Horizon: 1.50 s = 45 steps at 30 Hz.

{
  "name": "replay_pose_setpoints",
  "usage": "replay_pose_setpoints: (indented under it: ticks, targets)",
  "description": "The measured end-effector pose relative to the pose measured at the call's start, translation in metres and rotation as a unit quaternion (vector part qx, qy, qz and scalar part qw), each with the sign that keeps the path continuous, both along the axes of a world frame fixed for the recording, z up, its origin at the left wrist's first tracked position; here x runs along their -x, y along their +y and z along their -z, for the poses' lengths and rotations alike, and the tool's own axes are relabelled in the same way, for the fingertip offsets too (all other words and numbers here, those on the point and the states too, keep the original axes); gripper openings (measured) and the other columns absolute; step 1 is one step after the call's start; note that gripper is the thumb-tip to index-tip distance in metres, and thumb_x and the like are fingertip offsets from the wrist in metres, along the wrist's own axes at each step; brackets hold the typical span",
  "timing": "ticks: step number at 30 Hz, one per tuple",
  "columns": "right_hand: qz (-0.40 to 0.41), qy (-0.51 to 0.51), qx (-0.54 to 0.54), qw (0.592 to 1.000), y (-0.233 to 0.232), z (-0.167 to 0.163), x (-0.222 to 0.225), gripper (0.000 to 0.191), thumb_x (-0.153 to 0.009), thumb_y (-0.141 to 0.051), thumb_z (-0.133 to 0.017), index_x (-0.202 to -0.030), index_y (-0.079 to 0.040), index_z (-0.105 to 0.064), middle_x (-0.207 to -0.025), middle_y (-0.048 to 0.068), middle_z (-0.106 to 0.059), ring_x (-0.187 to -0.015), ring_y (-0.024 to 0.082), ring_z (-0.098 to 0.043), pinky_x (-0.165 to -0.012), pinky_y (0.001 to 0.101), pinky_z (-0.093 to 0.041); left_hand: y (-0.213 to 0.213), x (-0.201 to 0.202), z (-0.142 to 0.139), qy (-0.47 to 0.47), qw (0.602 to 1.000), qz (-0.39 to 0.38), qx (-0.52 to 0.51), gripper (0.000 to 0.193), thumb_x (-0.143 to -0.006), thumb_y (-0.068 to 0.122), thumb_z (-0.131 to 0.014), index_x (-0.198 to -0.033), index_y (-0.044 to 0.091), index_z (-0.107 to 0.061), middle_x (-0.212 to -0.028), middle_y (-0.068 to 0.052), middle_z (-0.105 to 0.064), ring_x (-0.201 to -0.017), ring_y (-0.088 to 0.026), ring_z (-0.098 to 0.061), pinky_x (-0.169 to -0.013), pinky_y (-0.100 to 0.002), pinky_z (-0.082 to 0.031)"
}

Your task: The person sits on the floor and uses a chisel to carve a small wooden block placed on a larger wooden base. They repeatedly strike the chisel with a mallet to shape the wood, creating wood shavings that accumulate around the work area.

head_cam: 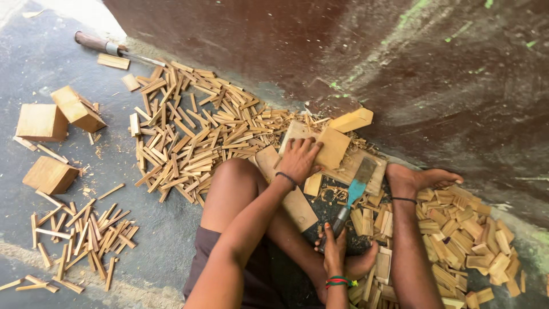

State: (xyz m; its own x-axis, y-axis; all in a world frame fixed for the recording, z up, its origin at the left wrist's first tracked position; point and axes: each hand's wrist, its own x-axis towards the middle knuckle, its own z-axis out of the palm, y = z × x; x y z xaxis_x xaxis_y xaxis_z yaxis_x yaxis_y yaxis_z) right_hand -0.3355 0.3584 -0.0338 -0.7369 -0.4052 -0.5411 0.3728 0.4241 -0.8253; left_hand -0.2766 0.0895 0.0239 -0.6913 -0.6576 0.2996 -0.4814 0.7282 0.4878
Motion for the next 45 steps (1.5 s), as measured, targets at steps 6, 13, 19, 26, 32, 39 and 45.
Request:
replay_pose_setpoints:
  ticks: [6,13,19,26,32,39,45]
  targets:
    - [-0.001,0.011,-0.017,1.0,0.0,-0.003,0.001,0.034,-0.095,-0.031,-0.066,-0.116,-0.009,-0.05,-0.071,0.007,-0.057,-0.048,0.018,-0.055,-0.039,0.0312,-0.045,-0.006,0.008,-0.002,0.027,1.0,0.007,-0.015,0.07,-0.076,0.056,-0.081,-0.132,0.023,-0.057,-0.125,-0.01,-0.057,-0.119,-0.032,-0.054,-0.106,-0.057,-0.034]
    - [0.005,0.014,-0.026,1.0,-0.002,-0.005,-0.003,0.032,-0.094,-0.028,-0.066,-0.116,-0.011,-0.049,-0.07,0.007,-0.056,-0.048,0.019,-0.054,-0.039,0.0315,-0.045,-0.003,0.012,0.0,0.036,0.999,0.003,-0.021,0.076,-0.07,0.058,-0.083,-0.133,0.024,-0.057,-0.133,-0.009,-0.056,-0.12,-0.032,-0.054,-0.109,-0.057,-0.033]
    - [0.011,0.008,-0.034,0.999,-0.003,-0.009,-0.004,0.032,-0.095,-0.027,-0.066,-0.117,-0.012,-0.049,-0.072,0.006,-0.056,-0.049,0.018,-0.054,-0.04,0.0313,-0.045,-0.014,0.005,-0.015,0.125,0.989,0.03,-0.068,0.097,-0.062,0.058,-0.088,-0.14,0.015,-0.051,-0.148,-0.018,-0.042,-0.124,-0.04,-0.051,-0.105,-0.059,-0.036]
    - [0.016,-0.009,-0.045,0.999,-0.001,-0.001,0.0,0.035,-0.095,-0.029,-0.066,-0.12,-0.012,-0.048,-0.071,0.007,-0.056,-0.049,0.019,-0.054,-0.04,0.0327,-0.045,-0.098,-0.074,-0.018,0.11,0.988,0.112,-0.013,0.027,-0.096,0.014,-0.066,-0.123,0.012,-0.069,-0.144,-0.014,-0.061,-0.124,-0.032,-0.063,-0.106,-0.04,-0.051]
    - [0.033,-0.006,-0.059,0.998,-0.008,0.002,0.002,0.037,-0.093,-0.029,-0.067,-0.122,-0.015,-0.048,-0.07,0.008,-0.056,-0.047,0.022,-0.054,-0.038,0.0358,-0.043,-0.21,-0.23,-0.013,0.005,0.989,-0.121,0.081,0.028,-0.081,0.007,-0.065,-0.106,0.014,-0.076,-0.114,-0.009,-0.072,-0.093,-0.031,-0.07,-0.078,-0.04,-0.056]
    - [0.046,0.002,-0.087,0.995,-0.013,-0.003,0.002,0.038,-0.093,-0.027,-0.067,-0.123,-0.014,-0.048,-0.068,0.009,-0.055,-0.046,0.022,-0.053,-0.037,0.0365,-0.043,-0.242,-0.291,-0.016,-0.129,0.945,-0.301,0.006,0.022,-0.097,0.037,-0.073,-0.112,0.021,-0.075,-0.107,-0.006,-0.073,-0.091,-0.027,-0.071,-0.077,-0.04,-0.054]
    - [0.037,0.012,-0.086,0.996,-0.011,-0.005,0.003,0.038,-0.093,-0.026,-0.067,-0.123,-0.012,-0.048,-0.068,0.008,-0.055,-0.047,0.022,-0.053,-0.038,0.0365,-0.043,-0.234,-0.266,-0.018,-0.281,0.921,-0.257,-0.081,0.082,-0.072,0.068,-0.082,-0.134,0.019,-0.061,-0.123,-0.009,-0.064,-0.109,-0.03,-0.065,-0.092,-0.047,-0.045]
